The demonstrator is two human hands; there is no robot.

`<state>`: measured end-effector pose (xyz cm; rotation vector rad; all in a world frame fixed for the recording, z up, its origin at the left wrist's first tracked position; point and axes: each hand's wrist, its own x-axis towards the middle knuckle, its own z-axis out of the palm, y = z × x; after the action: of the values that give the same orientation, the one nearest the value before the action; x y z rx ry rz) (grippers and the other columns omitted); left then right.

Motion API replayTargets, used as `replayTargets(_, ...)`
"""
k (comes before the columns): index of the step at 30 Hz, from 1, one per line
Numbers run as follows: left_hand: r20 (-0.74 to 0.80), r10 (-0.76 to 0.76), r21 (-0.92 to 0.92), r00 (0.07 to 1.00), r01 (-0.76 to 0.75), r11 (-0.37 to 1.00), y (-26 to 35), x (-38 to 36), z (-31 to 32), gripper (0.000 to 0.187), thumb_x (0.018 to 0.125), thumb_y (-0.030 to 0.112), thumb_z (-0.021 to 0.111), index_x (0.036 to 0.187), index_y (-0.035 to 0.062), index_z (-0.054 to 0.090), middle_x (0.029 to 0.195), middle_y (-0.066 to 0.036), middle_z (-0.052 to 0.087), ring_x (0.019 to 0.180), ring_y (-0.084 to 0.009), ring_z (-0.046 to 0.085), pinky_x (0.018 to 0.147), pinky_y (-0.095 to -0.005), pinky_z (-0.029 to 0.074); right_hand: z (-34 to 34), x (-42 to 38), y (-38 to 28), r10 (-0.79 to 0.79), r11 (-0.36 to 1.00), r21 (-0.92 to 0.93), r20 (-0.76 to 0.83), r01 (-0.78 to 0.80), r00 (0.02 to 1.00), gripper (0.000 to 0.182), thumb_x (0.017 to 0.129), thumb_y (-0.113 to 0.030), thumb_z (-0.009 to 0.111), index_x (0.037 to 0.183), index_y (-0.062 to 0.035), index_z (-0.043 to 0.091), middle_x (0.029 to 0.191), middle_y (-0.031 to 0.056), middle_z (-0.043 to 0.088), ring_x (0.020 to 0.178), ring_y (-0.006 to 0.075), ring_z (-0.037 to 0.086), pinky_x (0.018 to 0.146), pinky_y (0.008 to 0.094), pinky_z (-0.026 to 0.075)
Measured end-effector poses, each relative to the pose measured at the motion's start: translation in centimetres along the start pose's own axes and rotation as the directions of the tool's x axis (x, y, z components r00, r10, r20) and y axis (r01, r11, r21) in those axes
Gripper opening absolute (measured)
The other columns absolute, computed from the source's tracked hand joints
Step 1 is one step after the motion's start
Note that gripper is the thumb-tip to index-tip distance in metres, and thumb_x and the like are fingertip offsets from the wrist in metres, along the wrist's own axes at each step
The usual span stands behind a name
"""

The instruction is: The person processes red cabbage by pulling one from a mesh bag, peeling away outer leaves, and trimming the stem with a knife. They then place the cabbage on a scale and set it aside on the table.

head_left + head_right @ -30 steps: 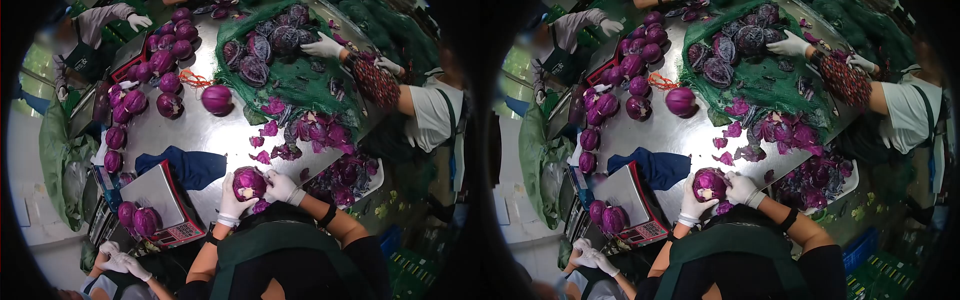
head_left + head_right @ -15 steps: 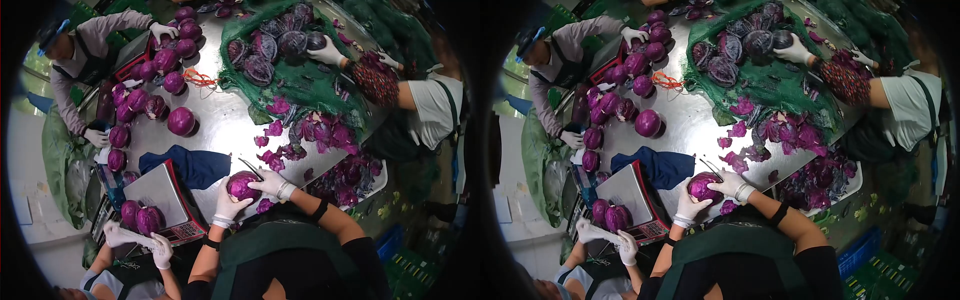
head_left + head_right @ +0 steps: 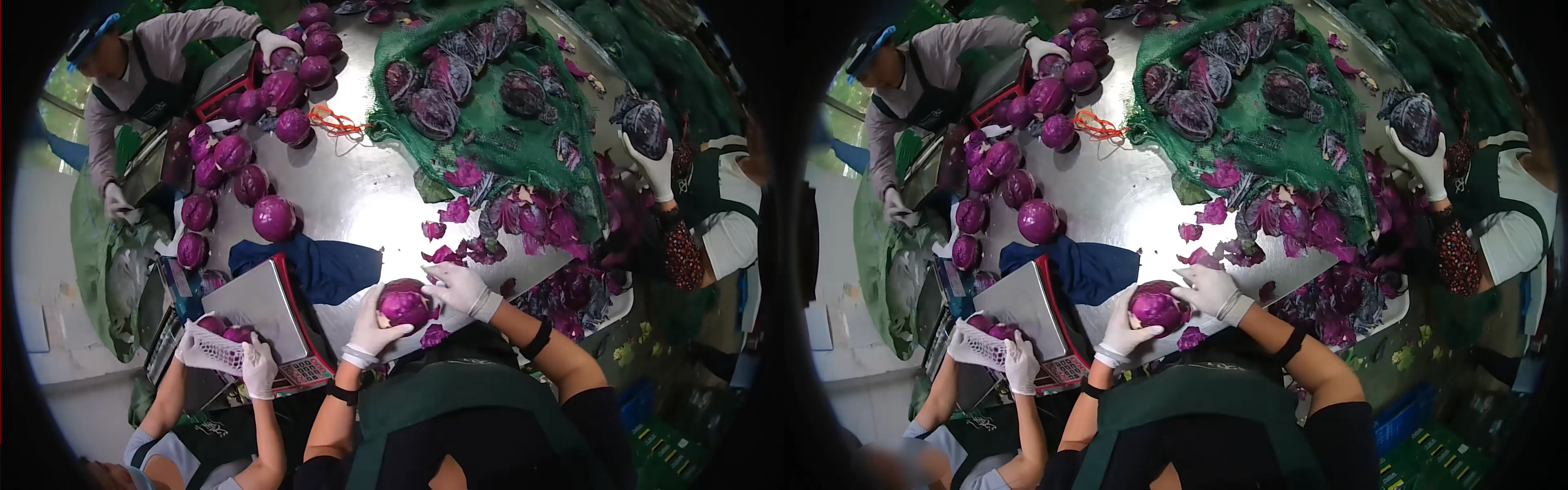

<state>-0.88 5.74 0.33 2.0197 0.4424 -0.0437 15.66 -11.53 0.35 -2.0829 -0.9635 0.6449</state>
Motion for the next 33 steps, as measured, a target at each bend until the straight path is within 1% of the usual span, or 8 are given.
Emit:
replayTargets(2,0.023,0.074,0.179,0.997,-0.077,0.981,2.2,0.1,1.3,0.098,0.057,0.035,0.082,0.133,-0.0002,0.032,0.132,-0.024,0.034,0.122,-0.0386,0.037,0.102,-0.0409,0.033,-0.2,0.1,-0.9,-0.199,0.975,-0.078,0.114,0.209,0.973,0.043,0.081,-0.040,0.057,0.110,-0.0067,0.059,0.095,0.0159,0.063,0.087,0.0284,0.062,0.077,0.0361,0.049)
replayTargets(8,0.084,0.023,0.428,0.996,-0.057,0.902,4.5,-0.1,2.3,0.105,0.056,0.036,0.082,0.137,0.0006,0.026,0.135,-0.025,0.030,0.125,-0.0399,0.034,0.101,-0.0408,0.035,-1.4,0.5,-2.3,-0.096,0.890,-0.390,0.344,0.235,0.934,0.031,0.081,-0.035,0.057,0.089,-0.0053,0.059,0.080,0.0147,0.062,0.074,0.0282,0.063,0.066,0.0389,0.051)
replayTargets(12,0.105,0.067,0.436,0.992,-0.107,0.894,4.5,0.3,2.2,0.104,0.057,0.036,0.081,0.137,0.0001,0.024,0.136,-0.025,0.029,0.123,-0.0415,0.034,0.101,-0.0423,0.034,-0.9,0.2,-2.7,-0.060,0.886,-0.418,0.326,0.201,0.944,0.026,0.080,-0.030,0.056,0.090,-0.0059,0.059,0.081,0.0151,0.062,0.073,0.0273,0.064,0.066,0.0390,0.051)
replayTargets(17,0.115,0.074,0.355,0.991,-0.111,0.928,3.2,0.2,1.6,0.106,0.058,0.034,0.081,0.139,0.0011,0.021,0.138,-0.025,0.026,0.125,-0.0417,0.032,0.102,-0.0419,0.033,-0.4,2.4,2.2,0.013,0.971,-0.241,0.029,-0.006,0.999,0.023,0.078,-0.024,0.053,0.084,-0.0024,0.058,0.076,0.0182,0.062,0.067,0.0340,0.062,0.062,0.0433,0.050)
replayTargets(19,0.124,0.057,0.129,0.991,-0.073,0.989,2.2,-0.6,0.5,0.108,0.057,0.032,0.083,0.139,0.0007,0.020,0.139,-0.026,0.024,0.128,-0.0401,0.029,0.105,-0.0403,0.031,-0.8,3.3,7.7,0.119,0.960,-0.239,-0.134,-0.149,0.984,0.022,0.077,-0.022,0.054,0.083,-0.0011,0.057,0.076,0.0200,0.062,0.070,0.0356,0.061,0.065,0.0432,0.050)
replayTargets(25,0.031,0.075,0.151,0.997,-0.079,0.985,1.3,-1.1,1.0,0.105,0.058,0.031,0.083,0.138,0.0011,0.022,0.138,-0.025,0.027,0.129,-0.0375,0.029,0.106,-0.0396,0.028,-1.1,-2.2,-1.3,0.074,0.993,0.077,0.227,-0.093,0.971,0.051,0.077,-0.035,0.058,0.113,0.0003,0.054,0.093,0.0212,0.063,0.087,0.0329,0.062,0.080,0.0394,0.049)
replayTargets(27,0.039,0.055,0.096,0.998,-0.058,0.994,1.1,-0.9,1.1,0.104,0.058,0.032,0.083,0.137,0.0007,0.023,0.135,-0.025,0.028,0.128,-0.0381,0.030,0.106,-0.0398,0.028,1.7,-2.3,-0.4,0.079,0.995,-0.073,0.159,-0.068,0.984,0.057,0.077,-0.030,0.059,0.122,0.0026,0.047,0.095,0.0223,0.062,0.088,0.0308,0.062,0.078,0.0388,0.049)
replayTargets(33,0.030,0.107,0.086,0.994,-0.110,0.990,1.0,0.5,1.1,0.101,0.058,0.031,0.083,0.135,0.0000,0.025,0.131,-0.025,0.031,0.125,-0.0387,0.032,0.105,-0.0412,0.028,2.3,-1.3,0.4,0.110,0.989,-0.105,0.104,-0.099,0.988,0.035,0.079,-0.024,0.053,0.105,-0.0001,0.052,0.084,0.0214,0.063,0.080,0.0356,0.062,0.071,0.0443,0.050)
